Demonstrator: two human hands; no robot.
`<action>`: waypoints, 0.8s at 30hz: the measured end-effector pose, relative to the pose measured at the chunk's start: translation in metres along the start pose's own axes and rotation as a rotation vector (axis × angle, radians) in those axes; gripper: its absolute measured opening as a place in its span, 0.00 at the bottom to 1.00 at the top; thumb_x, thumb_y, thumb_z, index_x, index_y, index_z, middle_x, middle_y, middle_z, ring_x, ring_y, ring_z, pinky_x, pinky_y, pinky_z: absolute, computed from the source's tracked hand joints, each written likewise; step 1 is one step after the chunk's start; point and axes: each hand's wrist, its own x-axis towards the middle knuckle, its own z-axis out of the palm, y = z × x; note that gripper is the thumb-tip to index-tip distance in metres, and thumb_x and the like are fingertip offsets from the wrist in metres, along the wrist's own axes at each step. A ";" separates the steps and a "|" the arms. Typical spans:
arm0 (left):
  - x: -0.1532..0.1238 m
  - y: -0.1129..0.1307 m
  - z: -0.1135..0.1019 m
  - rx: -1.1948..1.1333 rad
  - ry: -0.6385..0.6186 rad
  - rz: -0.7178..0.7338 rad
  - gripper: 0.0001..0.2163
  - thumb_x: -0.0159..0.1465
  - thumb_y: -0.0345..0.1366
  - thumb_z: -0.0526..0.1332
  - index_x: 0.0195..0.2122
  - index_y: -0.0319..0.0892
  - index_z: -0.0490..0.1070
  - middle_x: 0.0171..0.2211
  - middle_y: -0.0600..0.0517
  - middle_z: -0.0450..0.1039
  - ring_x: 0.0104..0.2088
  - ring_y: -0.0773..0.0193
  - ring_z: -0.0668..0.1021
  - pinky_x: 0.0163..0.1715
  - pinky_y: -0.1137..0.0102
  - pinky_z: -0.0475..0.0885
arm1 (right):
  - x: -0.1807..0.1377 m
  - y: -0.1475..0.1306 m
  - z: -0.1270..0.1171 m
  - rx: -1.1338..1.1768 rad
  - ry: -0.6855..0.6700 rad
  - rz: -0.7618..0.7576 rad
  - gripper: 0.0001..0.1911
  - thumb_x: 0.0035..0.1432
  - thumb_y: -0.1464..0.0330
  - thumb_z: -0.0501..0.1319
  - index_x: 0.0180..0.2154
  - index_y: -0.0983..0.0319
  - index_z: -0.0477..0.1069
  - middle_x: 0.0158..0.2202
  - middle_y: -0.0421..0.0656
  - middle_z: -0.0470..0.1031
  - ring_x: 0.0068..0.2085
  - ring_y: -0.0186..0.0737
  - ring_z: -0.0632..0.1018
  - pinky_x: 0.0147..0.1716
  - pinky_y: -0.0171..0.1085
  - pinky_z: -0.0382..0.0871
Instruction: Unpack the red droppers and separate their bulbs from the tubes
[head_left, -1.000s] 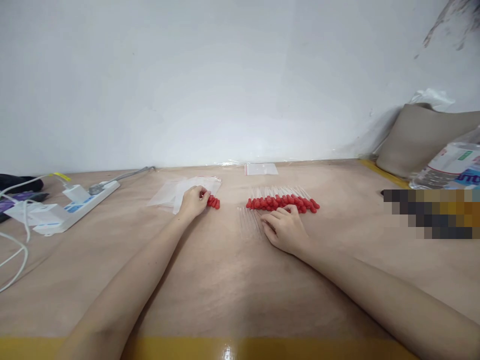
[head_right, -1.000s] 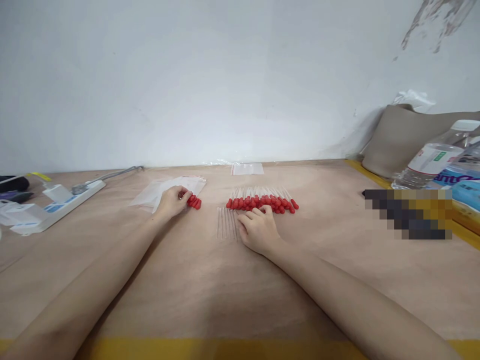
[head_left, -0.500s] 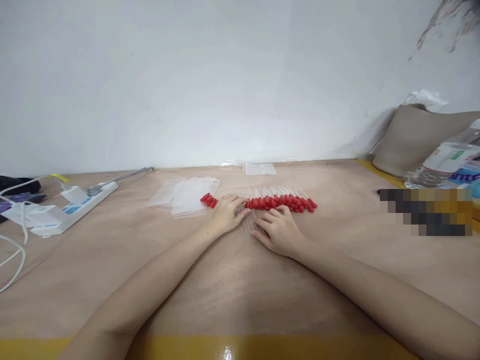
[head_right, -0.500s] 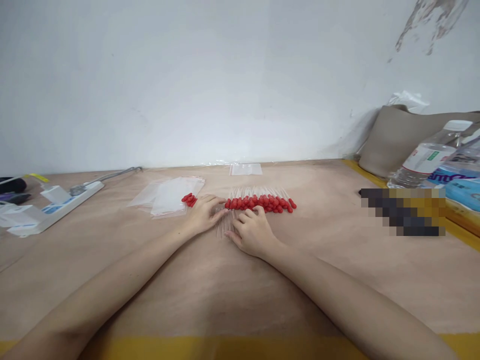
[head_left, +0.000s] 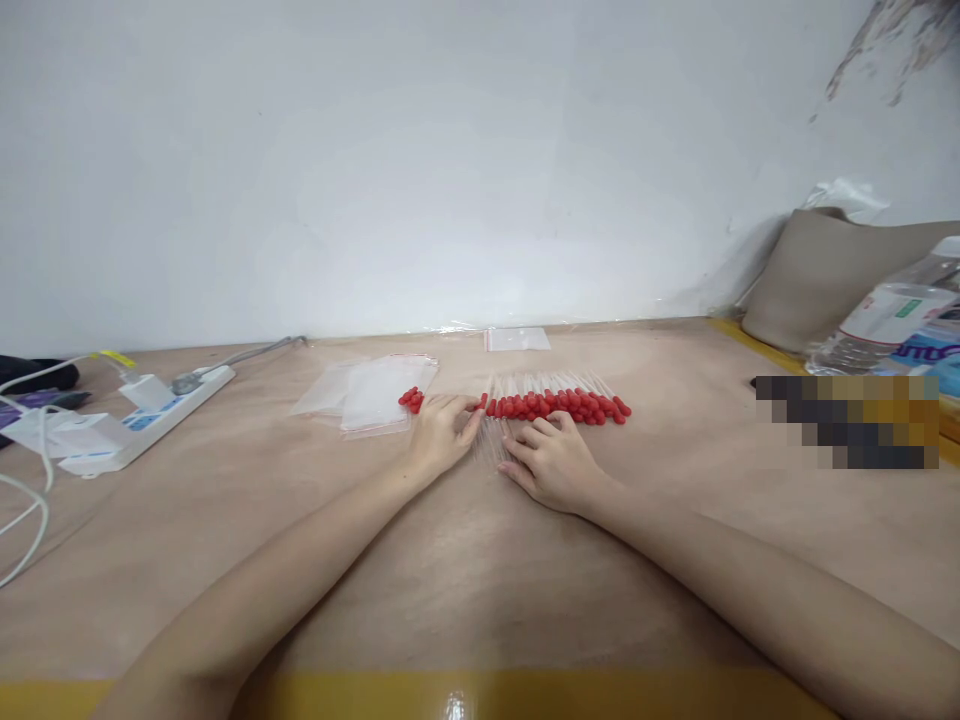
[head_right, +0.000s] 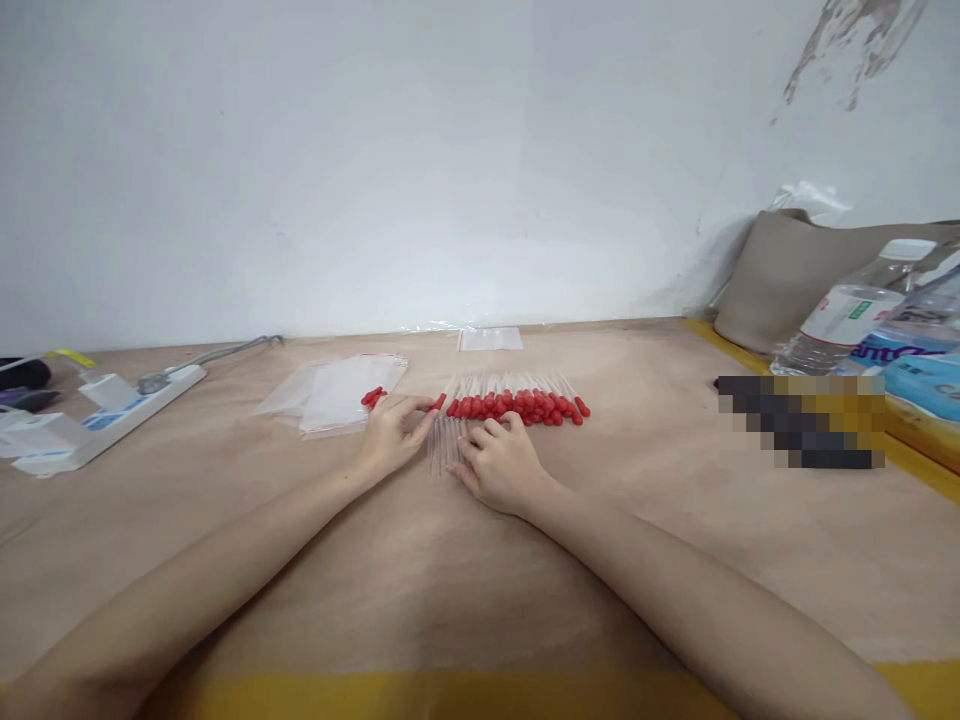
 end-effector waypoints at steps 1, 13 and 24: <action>-0.006 0.000 -0.006 -0.010 0.011 -0.003 0.06 0.60 0.35 0.56 0.34 0.42 0.71 0.31 0.52 0.76 0.35 0.62 0.75 0.40 0.65 0.66 | 0.000 0.000 0.000 -0.004 0.001 0.000 0.18 0.59 0.59 0.50 0.41 0.62 0.72 0.31 0.45 0.73 0.36 0.39 0.67 0.42 0.44 0.49; -0.048 -0.014 -0.052 0.008 -0.098 0.239 0.06 0.59 0.34 0.57 0.37 0.46 0.71 0.33 0.54 0.77 0.33 0.66 0.76 0.34 0.67 0.62 | 0.000 0.002 -0.003 -0.010 0.222 0.090 0.18 0.58 0.61 0.52 0.46 0.63 0.68 0.39 0.47 0.72 0.39 0.40 0.68 0.42 0.43 0.52; -0.032 -0.001 -0.035 0.062 -0.140 0.226 0.14 0.59 0.39 0.58 0.46 0.47 0.69 0.43 0.49 0.73 0.43 0.59 0.71 0.43 0.61 0.61 | 0.003 0.008 0.010 0.018 0.217 -0.023 0.10 0.58 0.70 0.52 0.35 0.58 0.72 0.28 0.39 0.73 0.37 0.35 0.67 0.50 0.46 0.44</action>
